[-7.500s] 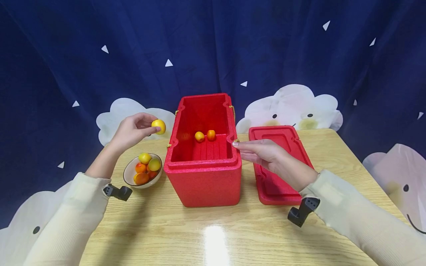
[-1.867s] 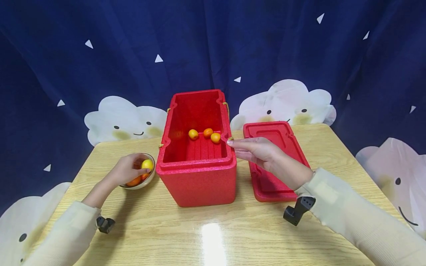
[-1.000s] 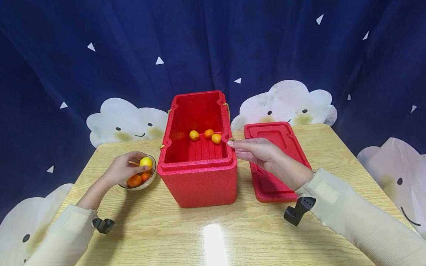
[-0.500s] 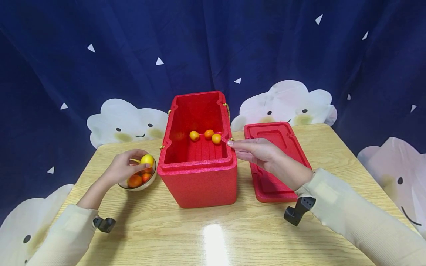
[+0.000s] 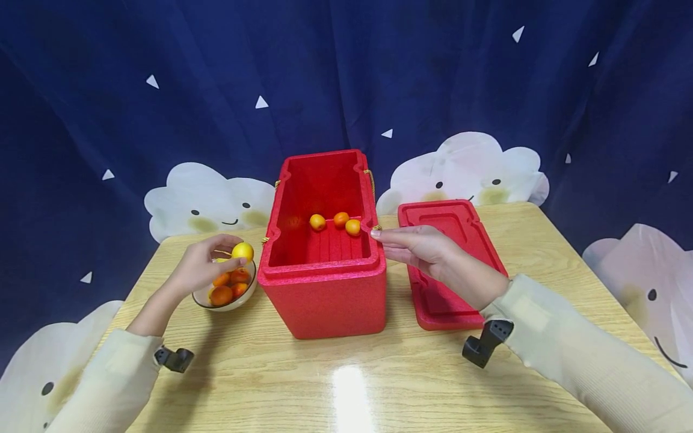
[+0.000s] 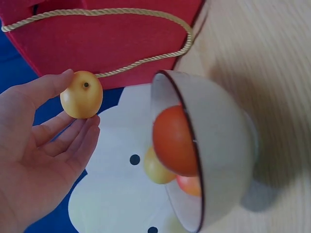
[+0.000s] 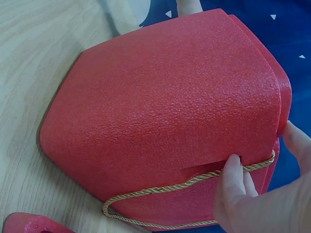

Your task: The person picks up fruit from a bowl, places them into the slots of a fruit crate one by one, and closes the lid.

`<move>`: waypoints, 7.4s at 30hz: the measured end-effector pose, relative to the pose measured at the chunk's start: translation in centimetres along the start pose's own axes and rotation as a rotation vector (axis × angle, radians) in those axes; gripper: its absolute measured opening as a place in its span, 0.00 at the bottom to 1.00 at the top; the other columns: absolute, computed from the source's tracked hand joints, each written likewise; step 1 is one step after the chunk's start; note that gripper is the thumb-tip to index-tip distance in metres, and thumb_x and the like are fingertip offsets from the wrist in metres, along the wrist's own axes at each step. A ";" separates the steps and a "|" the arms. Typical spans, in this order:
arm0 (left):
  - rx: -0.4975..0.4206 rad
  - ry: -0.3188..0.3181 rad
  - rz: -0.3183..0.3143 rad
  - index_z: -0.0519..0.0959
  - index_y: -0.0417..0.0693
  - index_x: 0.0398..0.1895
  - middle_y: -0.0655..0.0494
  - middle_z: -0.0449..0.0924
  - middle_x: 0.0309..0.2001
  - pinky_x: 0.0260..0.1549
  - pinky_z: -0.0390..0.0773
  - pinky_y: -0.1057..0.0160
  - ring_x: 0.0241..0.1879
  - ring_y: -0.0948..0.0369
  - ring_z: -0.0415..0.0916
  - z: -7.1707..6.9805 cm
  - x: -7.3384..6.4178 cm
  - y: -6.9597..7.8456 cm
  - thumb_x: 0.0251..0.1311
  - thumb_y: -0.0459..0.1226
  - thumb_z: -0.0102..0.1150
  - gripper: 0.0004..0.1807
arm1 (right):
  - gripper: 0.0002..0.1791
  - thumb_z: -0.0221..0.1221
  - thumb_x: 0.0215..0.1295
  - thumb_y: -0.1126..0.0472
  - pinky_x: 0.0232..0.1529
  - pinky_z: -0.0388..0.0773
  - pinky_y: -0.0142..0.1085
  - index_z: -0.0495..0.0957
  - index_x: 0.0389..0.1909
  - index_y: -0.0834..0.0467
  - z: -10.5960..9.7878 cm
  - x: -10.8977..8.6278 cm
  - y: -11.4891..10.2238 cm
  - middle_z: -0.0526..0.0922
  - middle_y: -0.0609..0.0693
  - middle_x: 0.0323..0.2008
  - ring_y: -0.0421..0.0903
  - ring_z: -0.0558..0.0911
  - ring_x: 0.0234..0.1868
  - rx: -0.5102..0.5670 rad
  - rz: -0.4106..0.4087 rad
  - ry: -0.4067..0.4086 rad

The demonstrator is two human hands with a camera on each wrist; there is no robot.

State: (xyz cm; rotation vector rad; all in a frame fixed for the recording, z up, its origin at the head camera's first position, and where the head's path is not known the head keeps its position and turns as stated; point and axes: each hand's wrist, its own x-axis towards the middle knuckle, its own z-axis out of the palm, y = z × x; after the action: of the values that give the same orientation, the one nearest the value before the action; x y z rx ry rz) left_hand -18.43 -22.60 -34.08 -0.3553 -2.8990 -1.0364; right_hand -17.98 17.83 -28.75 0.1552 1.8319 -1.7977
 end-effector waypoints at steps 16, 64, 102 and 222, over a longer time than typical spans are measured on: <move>-0.036 0.027 0.001 0.75 0.42 0.54 0.44 0.80 0.52 0.57 0.76 0.47 0.52 0.47 0.79 -1.2 1.3 2.3 0.58 0.41 0.64 0.22 | 0.42 0.61 0.62 0.45 0.45 0.82 0.25 0.59 0.71 0.60 0.1 -0.3 -0.1 0.86 0.35 0.31 0.33 0.87 0.36 -0.030 0.028 0.030; -0.006 0.042 0.135 0.76 0.43 0.54 0.47 0.80 0.51 0.54 0.80 0.54 0.50 0.53 0.78 -4.6 5.5 10.8 0.56 0.42 0.66 0.24 | 0.42 0.61 0.63 0.48 0.43 0.82 0.27 0.55 0.72 0.62 -0.1 -0.2 -0.4 0.87 0.37 0.31 0.34 0.87 0.36 0.005 0.024 0.012; -0.029 -0.086 0.096 0.76 0.48 0.54 0.53 0.79 0.52 0.46 0.81 0.71 0.47 0.60 0.77 -3.0 14.1 20.0 0.59 0.44 0.62 0.21 | 0.16 0.60 0.64 0.48 0.44 0.83 0.27 0.78 0.49 0.49 -1.3 -1.4 -0.2 0.88 0.39 0.33 0.36 0.88 0.37 -0.005 0.015 -0.009; 0.046 -0.026 -0.028 0.80 0.38 0.44 0.42 0.83 0.42 0.39 0.83 0.56 0.39 0.52 0.82 0.9 -5.3 -2.2 0.56 0.36 0.65 0.15 | 0.37 0.56 0.68 0.52 0.44 0.82 0.27 0.56 0.72 0.64 -0.8 -1.5 0.2 0.87 0.37 0.31 0.34 0.87 0.36 0.014 0.006 -0.004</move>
State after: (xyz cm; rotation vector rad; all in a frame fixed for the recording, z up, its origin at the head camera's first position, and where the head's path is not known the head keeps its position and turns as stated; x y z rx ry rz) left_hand -13.77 -24.74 -36.76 -0.3294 -2.9539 -0.9745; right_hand -16.88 19.03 -28.27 0.1628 1.8143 -1.8059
